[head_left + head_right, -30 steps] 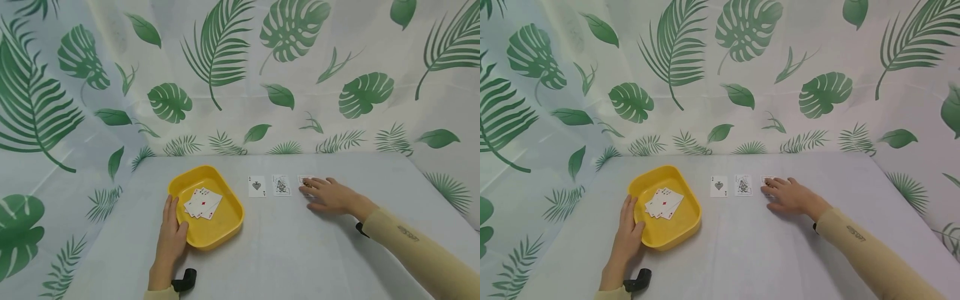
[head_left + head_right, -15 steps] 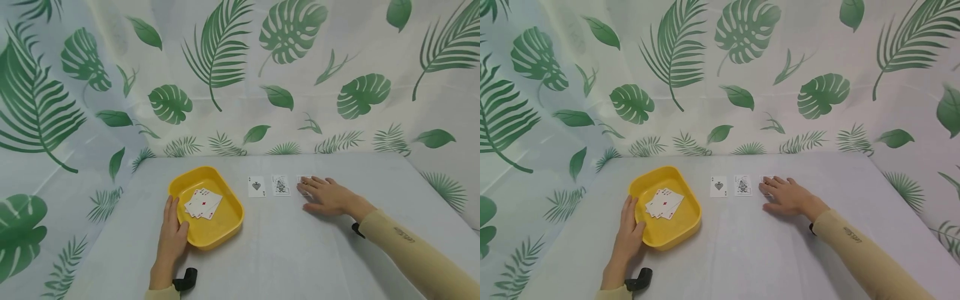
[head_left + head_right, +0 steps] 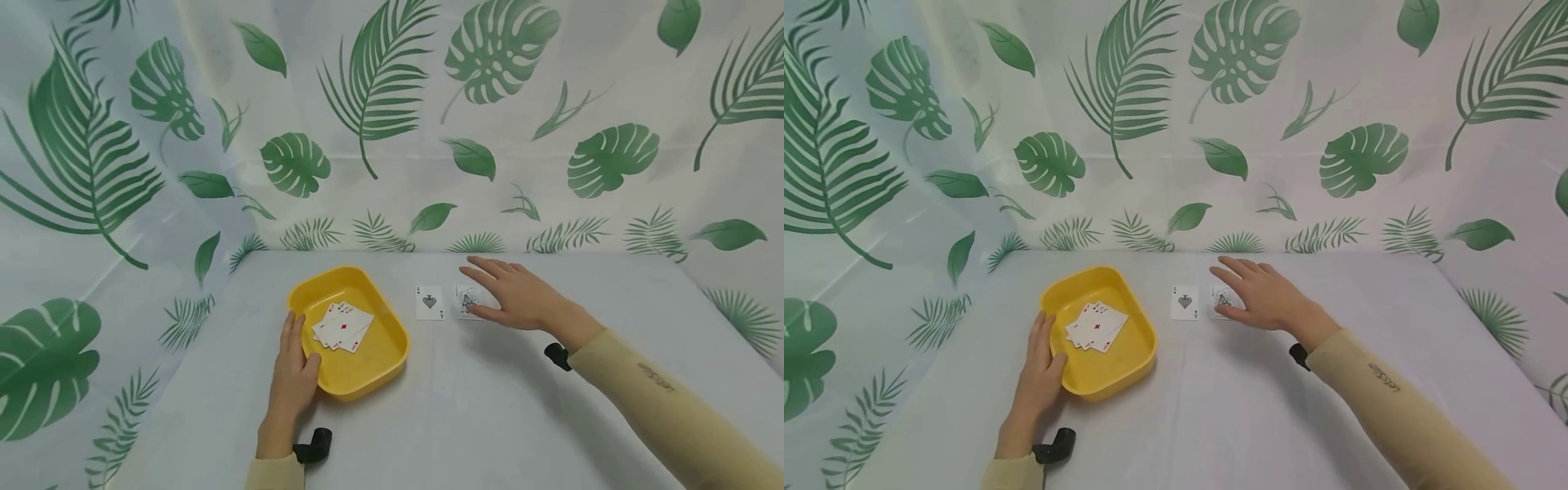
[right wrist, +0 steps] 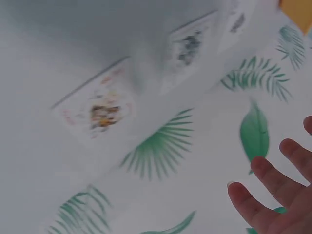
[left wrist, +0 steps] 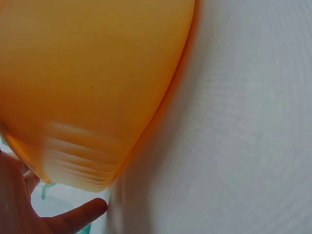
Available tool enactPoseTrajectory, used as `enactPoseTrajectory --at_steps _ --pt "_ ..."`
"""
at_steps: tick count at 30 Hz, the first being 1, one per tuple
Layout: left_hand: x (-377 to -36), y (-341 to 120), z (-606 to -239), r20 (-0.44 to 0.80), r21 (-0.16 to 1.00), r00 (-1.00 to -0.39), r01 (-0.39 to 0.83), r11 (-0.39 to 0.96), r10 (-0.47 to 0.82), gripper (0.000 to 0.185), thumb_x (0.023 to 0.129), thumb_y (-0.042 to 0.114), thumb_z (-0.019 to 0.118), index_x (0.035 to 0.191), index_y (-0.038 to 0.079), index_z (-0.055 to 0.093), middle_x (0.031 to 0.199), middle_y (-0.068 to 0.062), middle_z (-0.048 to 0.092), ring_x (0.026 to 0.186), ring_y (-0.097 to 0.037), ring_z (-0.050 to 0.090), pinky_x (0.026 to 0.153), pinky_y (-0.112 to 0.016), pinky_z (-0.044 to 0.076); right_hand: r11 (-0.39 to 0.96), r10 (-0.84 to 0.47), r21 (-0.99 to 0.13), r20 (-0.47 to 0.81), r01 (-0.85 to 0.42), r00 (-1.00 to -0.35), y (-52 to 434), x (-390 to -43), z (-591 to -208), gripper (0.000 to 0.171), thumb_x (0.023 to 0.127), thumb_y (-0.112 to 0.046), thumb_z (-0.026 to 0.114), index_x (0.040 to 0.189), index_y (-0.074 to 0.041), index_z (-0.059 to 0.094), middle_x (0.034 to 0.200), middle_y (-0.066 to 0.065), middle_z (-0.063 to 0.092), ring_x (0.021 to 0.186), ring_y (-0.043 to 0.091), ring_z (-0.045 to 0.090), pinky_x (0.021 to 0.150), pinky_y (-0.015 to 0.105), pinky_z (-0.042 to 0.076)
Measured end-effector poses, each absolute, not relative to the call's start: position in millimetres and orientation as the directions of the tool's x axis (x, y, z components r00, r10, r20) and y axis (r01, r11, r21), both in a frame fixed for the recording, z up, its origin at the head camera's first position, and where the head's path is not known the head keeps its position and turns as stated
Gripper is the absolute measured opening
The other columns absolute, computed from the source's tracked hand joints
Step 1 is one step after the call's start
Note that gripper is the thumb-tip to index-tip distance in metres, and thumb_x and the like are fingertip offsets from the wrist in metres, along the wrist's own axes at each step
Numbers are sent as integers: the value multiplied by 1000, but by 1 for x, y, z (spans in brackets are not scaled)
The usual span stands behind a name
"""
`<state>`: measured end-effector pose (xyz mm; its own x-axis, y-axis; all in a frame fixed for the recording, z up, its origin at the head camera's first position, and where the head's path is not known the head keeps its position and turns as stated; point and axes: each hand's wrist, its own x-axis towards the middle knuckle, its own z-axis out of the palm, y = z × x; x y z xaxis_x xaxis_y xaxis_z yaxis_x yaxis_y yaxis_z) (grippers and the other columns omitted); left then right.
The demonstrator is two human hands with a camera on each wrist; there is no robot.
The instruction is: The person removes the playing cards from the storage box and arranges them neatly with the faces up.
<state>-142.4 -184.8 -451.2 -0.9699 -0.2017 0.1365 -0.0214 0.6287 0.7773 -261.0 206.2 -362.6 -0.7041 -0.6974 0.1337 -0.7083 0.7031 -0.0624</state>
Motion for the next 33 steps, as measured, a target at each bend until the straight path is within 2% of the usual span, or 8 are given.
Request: enactPoseTrajectory --at_steps 4,9,13,20,27,33 --pt "-142 -186 -452 133 773 -970 -28 634 -205 72 93 6 46 160 9 22 169 -3 6 148 -32 24 118 -54 21 680 -720 -43 149 -732 -677 182 -260 -354 74 96 -50 60 156 -12 38 161 15 30 142 37 35 112 60 30" --pt "-142 -188 -452 140 769 -967 -28 639 -211 71 93 7 46 160 9 23 169 -3 6 148 -33 26 118 -55 21 629 -753 -68 198 -775 -628 136 -260 -345 71 98 -49 57 156 -13 38 161 15 30 142 37 36 113 58 29" --pt "-143 -189 -453 152 772 -966 -16 635 -209 72 92 7 47 160 9 23 169 -3 7 145 -34 30 117 -56 23 612 -762 -82 205 -787 -614 95 -258 -333 72 98 -50 58 157 -15 37 161 15 30 143 37 36 113 58 29" --pt "-145 -187 -455 164 771 -965 -4 636 -205 71 91 9 47 159 8 25 169 -3 8 137 -38 37 113 -60 28 606 -773 -91 166 -790 -612 33 -257 -320 72 97 -55 56 156 -18 38 160 13 33 140 37 39 112 57 32" --pt "-146 -188 -454 193 751 -959 9 660 -207 71 91 10 48 158 7 28 168 -6 11 136 -39 40 111 -62 28 594 -788 -103 120 -798 -603 -8 -262 -325 68 97 -53 57 152 -17 44 154 12 41 133 35 48 111 52 36" --pt "-146 -190 -456 234 741 -953 46 670 -194 69 91 10 47 157 5 30 167 -9 15 133 -43 43 108 -66 29 617 -785 -91 6 -782 -620 -38 -265 -335 65 96 -50 60 149 -15 49 147 10 48 125 30 55 107 45 43"
